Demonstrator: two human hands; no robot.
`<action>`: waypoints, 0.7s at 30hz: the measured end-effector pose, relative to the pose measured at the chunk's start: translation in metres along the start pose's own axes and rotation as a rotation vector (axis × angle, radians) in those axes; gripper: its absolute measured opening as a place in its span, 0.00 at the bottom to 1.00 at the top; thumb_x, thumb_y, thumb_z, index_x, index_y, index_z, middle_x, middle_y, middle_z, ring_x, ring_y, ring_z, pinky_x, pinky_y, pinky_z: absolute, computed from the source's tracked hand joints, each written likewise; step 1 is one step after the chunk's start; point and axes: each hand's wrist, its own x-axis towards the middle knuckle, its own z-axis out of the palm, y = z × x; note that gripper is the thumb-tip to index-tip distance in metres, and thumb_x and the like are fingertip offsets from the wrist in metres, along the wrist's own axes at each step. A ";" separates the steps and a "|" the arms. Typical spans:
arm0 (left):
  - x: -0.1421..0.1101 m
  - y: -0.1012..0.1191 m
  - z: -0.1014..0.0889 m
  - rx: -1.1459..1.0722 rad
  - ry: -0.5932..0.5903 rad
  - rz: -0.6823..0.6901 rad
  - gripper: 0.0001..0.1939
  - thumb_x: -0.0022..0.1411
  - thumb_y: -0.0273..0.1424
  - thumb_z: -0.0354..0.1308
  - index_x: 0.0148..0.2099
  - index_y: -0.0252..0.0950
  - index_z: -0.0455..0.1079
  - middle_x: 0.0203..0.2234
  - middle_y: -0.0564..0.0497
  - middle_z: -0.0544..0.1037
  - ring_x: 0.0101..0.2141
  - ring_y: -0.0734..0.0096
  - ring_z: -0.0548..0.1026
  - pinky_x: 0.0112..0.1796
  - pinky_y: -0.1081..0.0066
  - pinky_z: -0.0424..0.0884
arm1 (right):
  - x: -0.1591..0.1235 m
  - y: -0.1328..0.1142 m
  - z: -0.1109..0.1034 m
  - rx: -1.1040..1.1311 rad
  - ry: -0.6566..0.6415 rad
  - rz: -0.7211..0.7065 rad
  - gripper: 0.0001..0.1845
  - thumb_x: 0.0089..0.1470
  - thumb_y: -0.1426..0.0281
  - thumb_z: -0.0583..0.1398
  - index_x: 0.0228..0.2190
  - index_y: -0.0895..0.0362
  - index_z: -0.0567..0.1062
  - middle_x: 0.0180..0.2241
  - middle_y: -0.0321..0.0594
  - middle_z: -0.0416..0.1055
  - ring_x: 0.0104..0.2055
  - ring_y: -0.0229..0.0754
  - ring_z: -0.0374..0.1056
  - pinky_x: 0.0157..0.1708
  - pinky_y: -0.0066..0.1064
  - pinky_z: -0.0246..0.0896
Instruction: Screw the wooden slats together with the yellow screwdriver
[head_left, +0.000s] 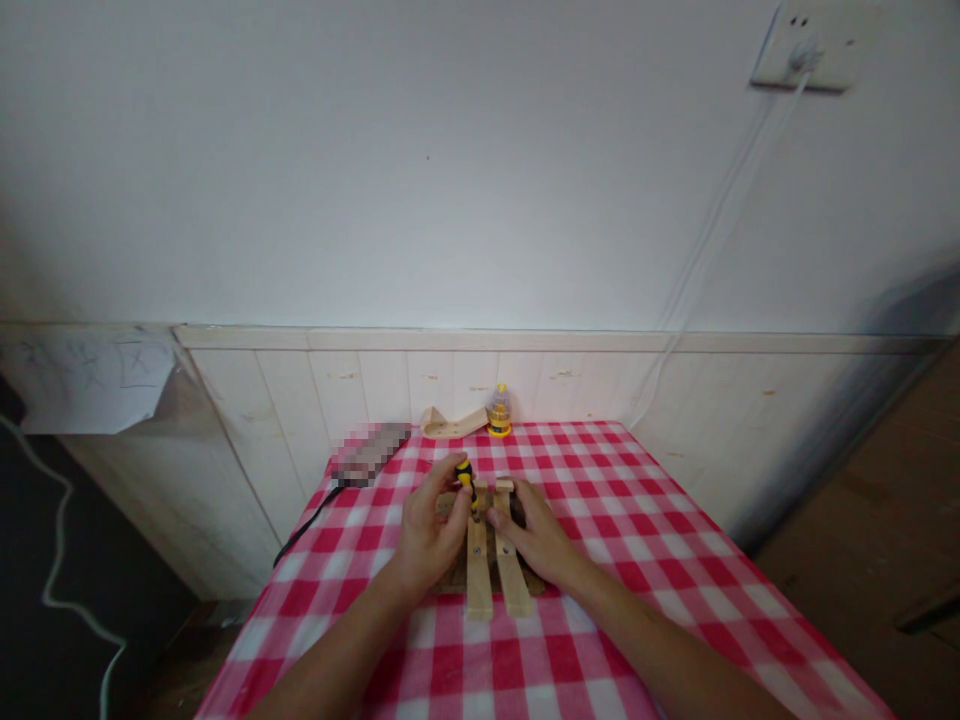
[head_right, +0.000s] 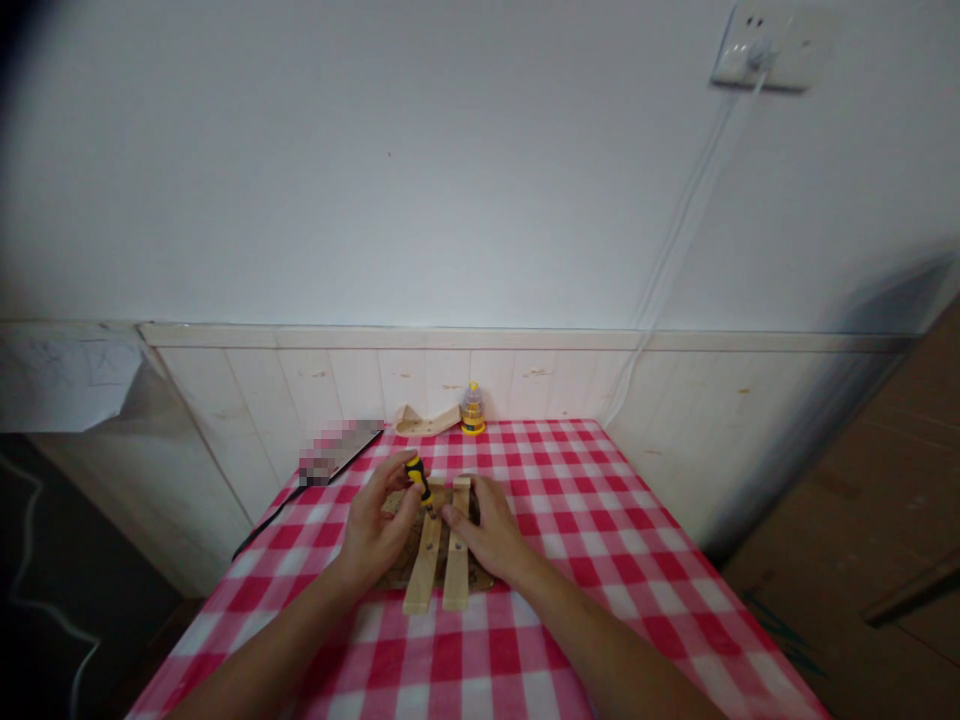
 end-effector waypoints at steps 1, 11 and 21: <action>0.000 -0.001 0.000 0.008 0.010 0.011 0.17 0.72 0.32 0.59 0.61 0.39 0.73 0.47 0.45 0.85 0.42 0.63 0.85 0.42 0.66 0.83 | 0.000 0.000 0.000 0.000 -0.004 0.002 0.16 0.65 0.56 0.64 0.47 0.53 0.76 0.49 0.48 0.77 0.53 0.58 0.73 0.55 0.52 0.68; 0.001 -0.009 0.002 0.033 0.052 0.103 0.20 0.70 0.34 0.64 0.62 0.41 0.74 0.48 0.45 0.84 0.40 0.65 0.83 0.39 0.66 0.84 | -0.001 0.004 0.000 -0.002 -0.018 0.021 0.20 0.68 0.54 0.60 0.52 0.54 0.74 0.53 0.51 0.75 0.57 0.58 0.70 0.59 0.53 0.65; 0.001 -0.005 0.002 0.017 0.043 0.086 0.19 0.71 0.33 0.63 0.62 0.40 0.74 0.46 0.46 0.84 0.41 0.66 0.83 0.41 0.67 0.83 | -0.002 0.001 -0.002 -0.008 -0.004 0.004 0.17 0.68 0.54 0.60 0.50 0.52 0.75 0.50 0.48 0.76 0.55 0.56 0.70 0.57 0.49 0.65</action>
